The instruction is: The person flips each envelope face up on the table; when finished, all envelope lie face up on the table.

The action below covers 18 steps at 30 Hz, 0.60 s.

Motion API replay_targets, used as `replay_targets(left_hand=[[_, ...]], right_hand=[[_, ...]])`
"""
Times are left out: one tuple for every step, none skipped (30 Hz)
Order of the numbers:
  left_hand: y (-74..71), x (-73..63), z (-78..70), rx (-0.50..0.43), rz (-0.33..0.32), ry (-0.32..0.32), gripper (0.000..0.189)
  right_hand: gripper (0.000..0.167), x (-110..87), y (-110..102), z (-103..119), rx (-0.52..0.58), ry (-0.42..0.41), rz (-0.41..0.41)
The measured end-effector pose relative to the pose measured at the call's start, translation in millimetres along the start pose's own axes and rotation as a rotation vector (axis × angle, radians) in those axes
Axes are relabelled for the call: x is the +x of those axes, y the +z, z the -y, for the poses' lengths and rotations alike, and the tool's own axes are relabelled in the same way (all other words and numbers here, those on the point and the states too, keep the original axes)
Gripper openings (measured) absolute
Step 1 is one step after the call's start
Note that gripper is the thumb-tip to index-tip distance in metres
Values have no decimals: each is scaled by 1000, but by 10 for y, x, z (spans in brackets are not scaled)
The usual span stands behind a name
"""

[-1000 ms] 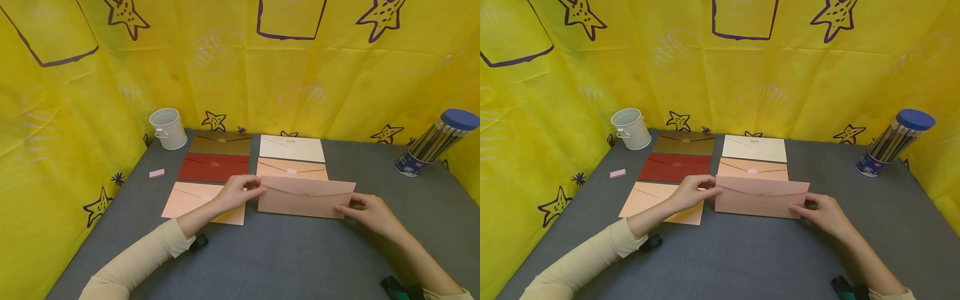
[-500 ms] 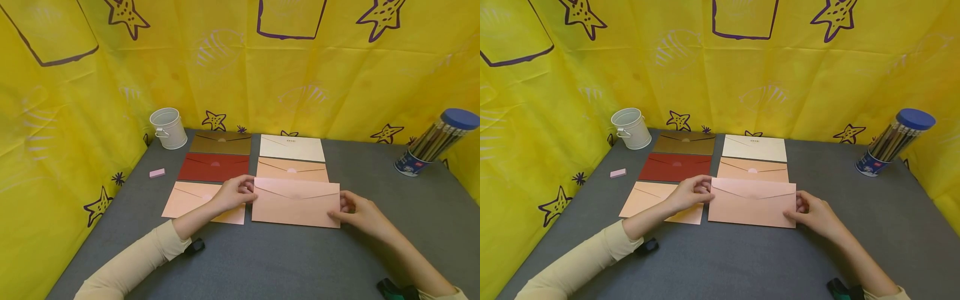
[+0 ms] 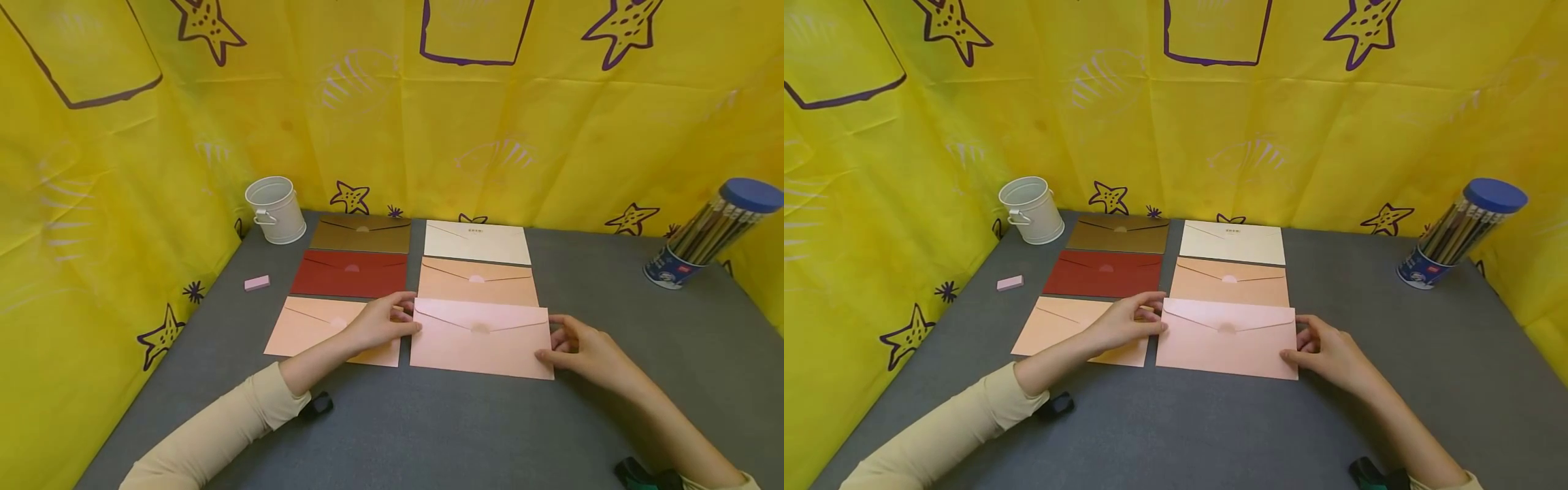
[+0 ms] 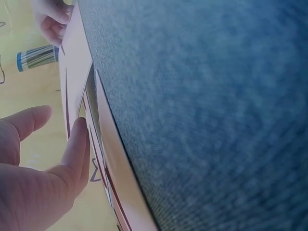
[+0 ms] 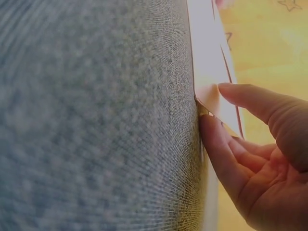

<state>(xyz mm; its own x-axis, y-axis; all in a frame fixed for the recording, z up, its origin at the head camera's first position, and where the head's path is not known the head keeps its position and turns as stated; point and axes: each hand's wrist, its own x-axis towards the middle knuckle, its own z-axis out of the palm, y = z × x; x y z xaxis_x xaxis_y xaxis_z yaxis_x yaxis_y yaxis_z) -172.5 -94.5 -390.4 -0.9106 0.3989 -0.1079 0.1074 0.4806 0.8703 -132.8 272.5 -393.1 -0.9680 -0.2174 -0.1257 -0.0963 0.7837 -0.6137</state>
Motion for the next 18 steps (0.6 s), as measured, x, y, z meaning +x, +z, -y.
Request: replay_targets(left_hand=[[0, -1, 1, 4, 6, 0, 64], [1, -5, 2, 4, 11, 5, 64], [0, -6, 2, 3, 15, 12, 64], [0, -8, 3, 1, 18, 20, 65], [0, -9, 3, 0, 21, 23, 65], [0, -12, 0, -2, 24, 25, 65], [-1, -14, 2, -4, 26, 28, 65], [-2, -18, 0, -6, 27, 30, 64], [-2, -19, 0, -8, 30, 28, 64], [-2, -22, 0, -6, 35, 29, 64], [-3, -24, -1, -3, 38, 24, 64], [-3, -25, 1, 0, 42, 23, 64], [-3, -26, 3, 5, 44, 22, 63], [-2, -27, 4, 10, 46, 22, 63], [-1, -26, 8, 15, 48, 23, 63], [0, -26, 9, 21, 49, 24, 62], [0, -25, 10, 25, 48, 22, 62], [1, -25, 12, 31, 48, 24, 61]], right_hand=[[74, -4, -1, -3, -3, -3, 4], [74, -7, -1, -6, -6, 0, 8], [73, -9, 0, -7, -6, 3, 12], [73, -12, 1, -8, -4, 6, 14], [73, -12, 1, -11, 0, 7, 20], [73, -12, 2, -14, 4, 8, 26], [73, -13, 3, -15, 9, 7, 31], [74, -12, 6, -16, 17, 13, 35], [74, -13, 7, -17, 27, 12, 40], [74, -14, 8, -19, 37, 10, 45], [74, -16, 9, -20, 46, 10, 49], [73, -17, 10, -20, 52, 9, 51], [73, -19, 11, -20, 58, 8, 53], [73, -21, 11, -20, 64, 7, 56], [72, -22, 12, -21, 67, 6, 57], [72, -24, 12, -23, 70, 4, 58], [72, -26, 11, -24, 72, 5, 59], [72, -26, 12, -25, 74, 4, 59]])
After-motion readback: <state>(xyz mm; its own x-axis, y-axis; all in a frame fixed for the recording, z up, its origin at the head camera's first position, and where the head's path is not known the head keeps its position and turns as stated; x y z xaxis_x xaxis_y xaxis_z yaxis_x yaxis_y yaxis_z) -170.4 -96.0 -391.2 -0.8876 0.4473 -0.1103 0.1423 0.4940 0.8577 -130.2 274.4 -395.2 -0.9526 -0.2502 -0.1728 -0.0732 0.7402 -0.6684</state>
